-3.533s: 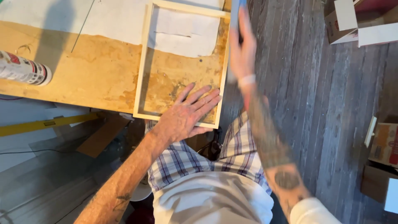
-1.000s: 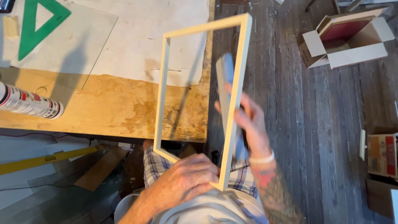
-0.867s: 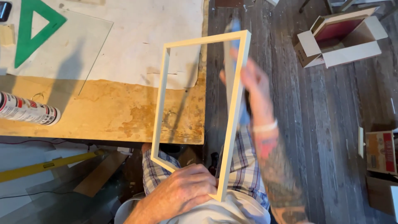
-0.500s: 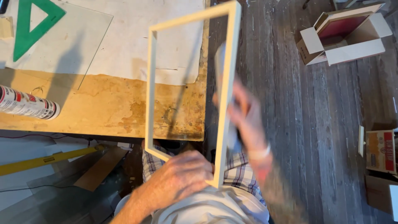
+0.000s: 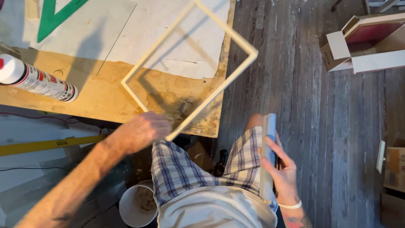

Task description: Sanding the edges and corners of a small wooden frame using a sanding block to achieve a smooth finish.

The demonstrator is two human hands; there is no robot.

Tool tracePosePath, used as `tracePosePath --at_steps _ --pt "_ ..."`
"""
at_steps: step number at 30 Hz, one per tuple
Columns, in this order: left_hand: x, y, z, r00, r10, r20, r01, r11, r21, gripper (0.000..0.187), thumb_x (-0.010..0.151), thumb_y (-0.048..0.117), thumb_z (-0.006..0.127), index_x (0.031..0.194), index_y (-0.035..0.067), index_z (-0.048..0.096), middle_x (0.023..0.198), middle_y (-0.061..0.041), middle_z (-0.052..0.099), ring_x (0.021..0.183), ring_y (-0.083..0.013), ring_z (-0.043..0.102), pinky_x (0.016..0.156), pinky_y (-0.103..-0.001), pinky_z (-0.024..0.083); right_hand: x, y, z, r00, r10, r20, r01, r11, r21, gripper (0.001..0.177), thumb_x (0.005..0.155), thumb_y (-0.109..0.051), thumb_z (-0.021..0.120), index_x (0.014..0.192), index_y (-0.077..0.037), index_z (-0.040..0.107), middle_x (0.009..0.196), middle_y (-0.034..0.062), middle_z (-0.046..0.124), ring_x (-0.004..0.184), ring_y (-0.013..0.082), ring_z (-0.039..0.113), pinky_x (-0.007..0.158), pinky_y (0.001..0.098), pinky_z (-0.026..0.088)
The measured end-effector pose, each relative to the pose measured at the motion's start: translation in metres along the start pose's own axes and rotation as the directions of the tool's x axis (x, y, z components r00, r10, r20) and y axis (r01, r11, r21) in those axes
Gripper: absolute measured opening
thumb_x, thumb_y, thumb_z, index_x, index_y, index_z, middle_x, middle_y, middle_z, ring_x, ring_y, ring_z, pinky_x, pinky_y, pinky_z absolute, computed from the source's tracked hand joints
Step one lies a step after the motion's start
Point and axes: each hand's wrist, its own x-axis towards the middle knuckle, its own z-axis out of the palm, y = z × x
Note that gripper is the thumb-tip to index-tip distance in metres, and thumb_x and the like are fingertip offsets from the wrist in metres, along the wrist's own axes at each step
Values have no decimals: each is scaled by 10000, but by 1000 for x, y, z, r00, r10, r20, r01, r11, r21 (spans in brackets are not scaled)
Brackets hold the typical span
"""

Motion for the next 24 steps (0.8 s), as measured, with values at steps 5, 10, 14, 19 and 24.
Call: tracePosePath --at_steps 5,10,14,19,24 --pt "-39 -52 25 987 -12 157 -3 996 93 394 732 67 869 1097 154 751 1173 -84 752 1106 -265 695 1027 -418 548 3 -9 3 998 29 -49 -31 999 -42 540 780 -94 725 1313 -82 638 1656 85 409 1534 224 384 1220 390 385" --pt "-37 -49 -3 959 -109 261 -1 921 390 449 782 -79 717 1152 164 646 1309 -74 578 1039 -237 660 866 -365 607 2 -22 15 979 134 -151 -134 991 13 428 846 -79 661 1275 -70 663 1629 56 466 1487 194 457 1189 353 436" --pt "37 -3 -24 886 -425 188 441 896 -57 651 869 372 751 1411 112 501 1474 -176 499 1217 -358 588 926 -493 557 12 -21 18 983 133 -128 -100 966 240 338 902 -33 564 1221 -29 678 1615 111 491 1300 316 608 1076 400 566" --pt "108 24 -4 890 -407 -206 385 912 -139 489 833 364 751 1247 119 661 1132 -106 652 1061 -340 688 843 -450 607 36 -10 25 998 44 -54 -27 961 277 534 941 -3 517 1474 -42 509 1573 158 454 1233 400 599 1032 558 526" --pt "70 43 19 928 -273 -253 274 961 -32 199 1010 203 523 1042 231 717 990 11 675 921 -215 672 794 -335 539 37 -24 37 998 -9 -66 30 946 324 612 946 -39 509 1547 -93 407 1645 130 367 1341 320 529 1101 570 485"
